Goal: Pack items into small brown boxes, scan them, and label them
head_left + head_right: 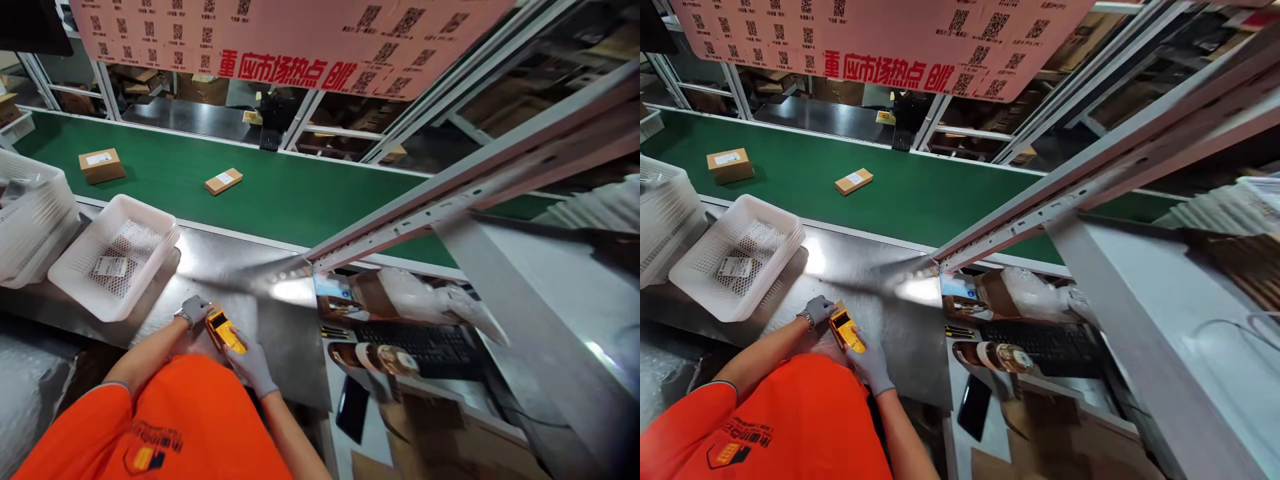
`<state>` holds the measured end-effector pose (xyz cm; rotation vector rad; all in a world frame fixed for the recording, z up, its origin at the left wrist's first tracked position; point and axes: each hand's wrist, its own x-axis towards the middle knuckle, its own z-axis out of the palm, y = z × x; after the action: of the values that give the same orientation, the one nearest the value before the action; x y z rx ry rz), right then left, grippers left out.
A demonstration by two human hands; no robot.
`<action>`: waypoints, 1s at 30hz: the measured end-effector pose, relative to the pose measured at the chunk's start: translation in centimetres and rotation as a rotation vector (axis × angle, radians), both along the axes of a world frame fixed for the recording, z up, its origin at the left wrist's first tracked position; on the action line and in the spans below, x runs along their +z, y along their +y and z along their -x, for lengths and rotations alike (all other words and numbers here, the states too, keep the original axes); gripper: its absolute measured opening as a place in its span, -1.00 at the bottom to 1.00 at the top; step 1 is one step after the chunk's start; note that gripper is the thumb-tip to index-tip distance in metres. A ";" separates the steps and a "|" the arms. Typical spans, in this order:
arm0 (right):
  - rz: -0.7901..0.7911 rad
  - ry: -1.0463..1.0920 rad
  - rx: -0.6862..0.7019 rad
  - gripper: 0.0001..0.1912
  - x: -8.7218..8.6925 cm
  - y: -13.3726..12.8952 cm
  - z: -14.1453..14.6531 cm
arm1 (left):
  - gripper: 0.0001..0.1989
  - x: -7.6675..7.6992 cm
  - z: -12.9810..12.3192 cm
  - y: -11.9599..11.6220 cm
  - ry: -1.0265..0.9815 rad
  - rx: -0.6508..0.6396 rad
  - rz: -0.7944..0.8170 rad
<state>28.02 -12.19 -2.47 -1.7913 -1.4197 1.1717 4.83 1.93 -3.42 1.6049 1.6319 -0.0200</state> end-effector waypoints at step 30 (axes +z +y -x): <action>0.077 -0.215 0.172 -0.32 2.4 -5.6 -6.6 | -0.05 1.6 -5.8 -3.8 0.099 -1.027 -0.373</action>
<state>34.66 -17.83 -0.08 -1.9273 -1.7025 1.1600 10.58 -1.82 -1.86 2.6047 0.7329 -0.3447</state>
